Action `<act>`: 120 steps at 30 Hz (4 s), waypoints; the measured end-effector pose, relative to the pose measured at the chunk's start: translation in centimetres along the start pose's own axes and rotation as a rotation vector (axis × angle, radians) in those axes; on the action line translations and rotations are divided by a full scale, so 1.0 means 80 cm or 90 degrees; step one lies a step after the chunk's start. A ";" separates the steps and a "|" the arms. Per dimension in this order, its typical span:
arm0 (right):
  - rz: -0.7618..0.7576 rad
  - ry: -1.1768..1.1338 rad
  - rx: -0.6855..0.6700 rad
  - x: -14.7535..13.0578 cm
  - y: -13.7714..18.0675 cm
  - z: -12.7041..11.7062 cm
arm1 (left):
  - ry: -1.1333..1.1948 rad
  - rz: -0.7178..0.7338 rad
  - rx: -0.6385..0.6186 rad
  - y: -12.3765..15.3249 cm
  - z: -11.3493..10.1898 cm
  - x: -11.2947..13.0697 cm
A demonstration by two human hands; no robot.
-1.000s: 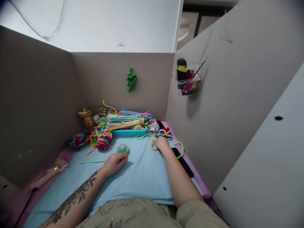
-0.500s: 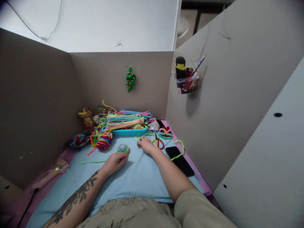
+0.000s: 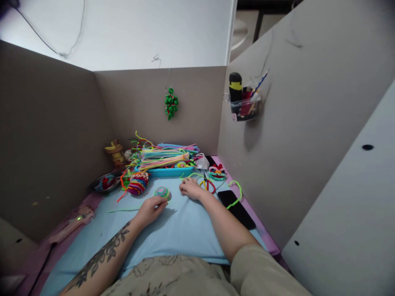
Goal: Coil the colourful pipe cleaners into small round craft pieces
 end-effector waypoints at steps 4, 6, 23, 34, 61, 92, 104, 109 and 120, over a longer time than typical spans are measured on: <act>-0.018 -0.127 0.245 -0.036 0.006 -0.022 | 0.019 -0.050 0.117 -0.001 -0.007 -0.009; 0.021 -0.172 0.425 -0.052 0.014 -0.038 | 0.043 -0.081 0.173 -0.002 -0.010 -0.014; 0.127 -0.440 0.637 -0.096 0.021 -0.050 | 0.087 -0.073 0.112 -0.003 -0.002 -0.010; -0.070 -0.276 0.461 -0.124 0.006 -0.019 | 0.192 -0.151 0.160 -0.007 -0.013 -0.019; 0.007 -0.308 0.422 -0.117 0.002 -0.007 | 0.212 -0.110 0.064 -0.005 -0.004 -0.009; 0.044 -0.210 0.436 -0.103 0.003 -0.006 | 0.240 -0.180 0.019 -0.010 0.006 -0.009; 0.012 0.047 0.367 -0.119 -0.003 -0.016 | 0.462 -0.266 -0.027 -0.013 0.012 -0.001; -0.034 0.001 0.404 -0.123 -0.004 -0.004 | 0.489 -0.286 0.017 -0.011 0.008 0.001; -0.091 -0.133 0.458 -0.123 0.001 0.004 | 0.406 -0.335 0.083 -0.009 0.001 -0.008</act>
Point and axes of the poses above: each hand's wrist, its own y-axis away from the middle knuckle, its own z-axis out of the palm, x = y × z, the point moved 3 cm from there along -y, towards the middle knuckle, and after that the axes turned 13 degrees about -z, right-handed, at the moved point
